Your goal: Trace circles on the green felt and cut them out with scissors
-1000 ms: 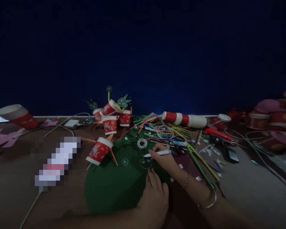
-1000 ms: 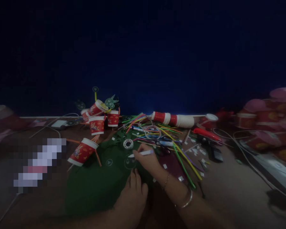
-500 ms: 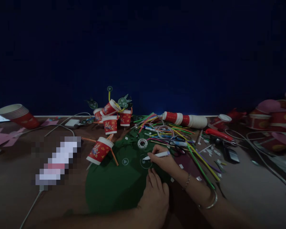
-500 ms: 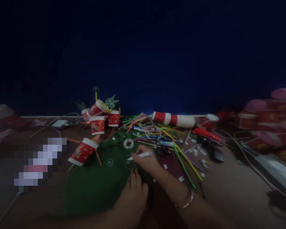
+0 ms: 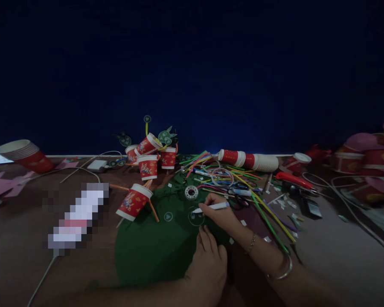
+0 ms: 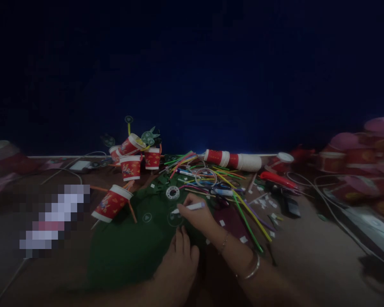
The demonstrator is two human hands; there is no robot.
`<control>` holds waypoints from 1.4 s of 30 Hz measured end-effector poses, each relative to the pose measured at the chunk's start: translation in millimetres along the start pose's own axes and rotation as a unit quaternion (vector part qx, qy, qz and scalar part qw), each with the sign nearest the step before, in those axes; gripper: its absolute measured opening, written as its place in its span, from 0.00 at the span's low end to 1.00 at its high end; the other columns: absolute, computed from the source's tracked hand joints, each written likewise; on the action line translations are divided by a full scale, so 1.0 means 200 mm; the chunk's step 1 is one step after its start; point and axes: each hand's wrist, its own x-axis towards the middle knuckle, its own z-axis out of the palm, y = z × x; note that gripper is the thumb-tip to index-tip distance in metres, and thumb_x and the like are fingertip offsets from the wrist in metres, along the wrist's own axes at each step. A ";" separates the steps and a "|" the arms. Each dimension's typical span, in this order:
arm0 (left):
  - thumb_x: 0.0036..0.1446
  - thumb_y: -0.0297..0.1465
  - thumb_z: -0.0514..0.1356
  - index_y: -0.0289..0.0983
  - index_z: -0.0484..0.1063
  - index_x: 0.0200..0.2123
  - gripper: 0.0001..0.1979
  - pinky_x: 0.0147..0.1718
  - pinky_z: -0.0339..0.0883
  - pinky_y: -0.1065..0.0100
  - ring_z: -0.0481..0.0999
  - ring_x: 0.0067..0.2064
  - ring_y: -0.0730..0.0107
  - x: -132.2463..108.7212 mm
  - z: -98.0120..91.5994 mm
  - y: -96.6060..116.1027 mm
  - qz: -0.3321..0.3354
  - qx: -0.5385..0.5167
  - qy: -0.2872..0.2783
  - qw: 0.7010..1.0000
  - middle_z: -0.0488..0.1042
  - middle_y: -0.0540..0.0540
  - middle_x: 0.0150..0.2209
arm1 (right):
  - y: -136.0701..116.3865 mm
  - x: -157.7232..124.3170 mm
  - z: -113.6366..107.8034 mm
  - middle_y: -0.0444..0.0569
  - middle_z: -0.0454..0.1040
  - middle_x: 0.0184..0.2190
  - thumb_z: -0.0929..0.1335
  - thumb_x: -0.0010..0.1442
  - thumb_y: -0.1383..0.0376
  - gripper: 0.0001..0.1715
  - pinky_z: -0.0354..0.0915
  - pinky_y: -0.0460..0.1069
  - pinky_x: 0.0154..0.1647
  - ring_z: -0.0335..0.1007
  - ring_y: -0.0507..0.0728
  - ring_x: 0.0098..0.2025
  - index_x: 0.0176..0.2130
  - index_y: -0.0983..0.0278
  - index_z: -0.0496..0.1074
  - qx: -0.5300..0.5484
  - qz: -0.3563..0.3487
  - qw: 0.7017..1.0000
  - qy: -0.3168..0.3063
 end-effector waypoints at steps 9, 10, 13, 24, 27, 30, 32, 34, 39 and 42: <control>0.45 0.35 0.61 0.28 0.73 0.30 0.14 0.43 0.64 0.51 0.73 0.47 0.42 0.00 -0.01 -0.01 0.004 0.005 0.015 1.000 0.73 0.23 0.44 | 0.01 -0.01 0.00 0.40 0.66 0.17 0.68 0.48 0.63 0.10 0.56 0.44 0.21 0.61 0.50 0.21 0.21 0.62 0.62 -0.010 -0.004 1.000 -0.025; 0.45 0.35 0.60 0.28 0.73 0.30 0.14 0.43 0.64 0.51 0.73 0.47 0.42 0.01 -0.02 -0.01 0.004 0.006 0.016 1.000 0.73 0.23 0.44 | 0.01 -0.01 0.00 0.40 0.67 0.17 0.68 0.48 0.63 0.10 0.56 0.44 0.21 0.61 0.50 0.21 0.21 0.62 0.62 -0.010 -0.006 1.000 -0.026; 0.45 0.36 0.61 0.28 0.73 0.30 0.14 0.44 0.64 0.50 0.72 0.47 0.41 0.00 -0.02 -0.01 0.006 0.008 0.018 1.000 0.73 0.23 0.44 | 0.02 -0.01 0.00 0.41 0.68 0.18 0.68 0.48 0.63 0.09 0.56 0.44 0.22 0.62 0.51 0.22 0.22 0.63 0.63 -0.018 -0.011 0.999 -0.029; 0.46 0.34 0.60 0.28 0.72 0.30 0.13 0.42 0.66 0.52 0.73 0.47 0.42 0.00 0.00 -0.01 0.006 0.004 0.010 1.000 0.73 0.23 0.44 | 0.02 0.03 -0.01 0.42 0.69 0.15 0.68 0.51 0.56 0.17 0.52 0.44 0.19 0.56 0.49 0.17 0.21 0.62 0.61 0.094 -0.001 0.994 0.049; 0.47 0.34 0.60 0.28 0.72 0.31 0.13 0.42 0.66 0.51 0.73 0.47 0.43 0.00 -0.01 -0.01 0.013 0.000 0.003 1.000 0.73 0.24 0.44 | 0.02 0.03 -0.02 0.41 0.67 0.13 0.67 0.53 0.54 0.19 0.49 0.44 0.17 0.53 0.48 0.15 0.20 0.62 0.60 0.133 0.012 0.988 0.072; 0.46 0.33 0.60 0.29 0.72 0.30 0.12 0.42 0.65 0.51 0.73 0.47 0.43 0.00 -0.01 -0.01 0.005 0.001 0.008 1.000 0.73 0.24 0.44 | 0.02 0.03 -0.02 0.40 0.66 0.13 0.68 0.50 0.57 0.16 0.48 0.44 0.17 0.52 0.48 0.16 0.21 0.62 0.60 0.133 0.014 0.989 0.060; 0.46 0.33 0.60 0.29 0.72 0.30 0.12 0.42 0.66 0.52 0.73 0.47 0.43 0.00 -0.01 0.00 0.001 0.004 0.014 1.000 0.73 0.24 0.44 | 0.02 0.03 -0.02 0.39 0.65 0.13 0.69 0.46 0.59 0.14 0.49 0.44 0.18 0.53 0.48 0.16 0.21 0.62 0.61 0.121 0.005 0.991 0.048; 0.46 0.33 0.60 0.29 0.72 0.30 0.12 0.42 0.66 0.52 0.73 0.47 0.43 0.00 0.00 0.00 0.002 0.005 0.012 1.000 0.73 0.24 0.45 | 0.01 0.02 -0.01 0.39 0.65 0.13 0.69 0.45 0.60 0.14 0.50 0.44 0.19 0.55 0.48 0.17 0.20 0.62 0.61 0.108 -0.005 0.993 0.037; 0.47 0.35 0.60 0.29 0.72 0.31 0.13 0.42 0.65 0.51 0.72 0.48 0.43 0.00 0.00 0.00 0.005 0.003 0.006 1.000 0.73 0.24 0.45 | -0.03 0.00 -0.02 0.39 0.64 0.12 0.67 0.48 0.60 0.14 0.53 0.45 0.20 0.56 0.49 0.17 0.19 0.62 0.60 0.070 0.005 0.997 0.025; 0.48 0.34 0.59 0.28 0.72 0.32 0.13 0.43 0.65 0.51 0.72 0.48 0.44 0.00 0.01 0.00 0.006 0.003 0.004 1.000 0.73 0.25 0.45 | -0.03 0.00 -0.01 0.39 0.64 0.13 0.68 0.45 0.61 0.13 0.54 0.44 0.20 0.58 0.50 0.18 0.19 0.62 0.60 0.057 0.010 0.998 0.010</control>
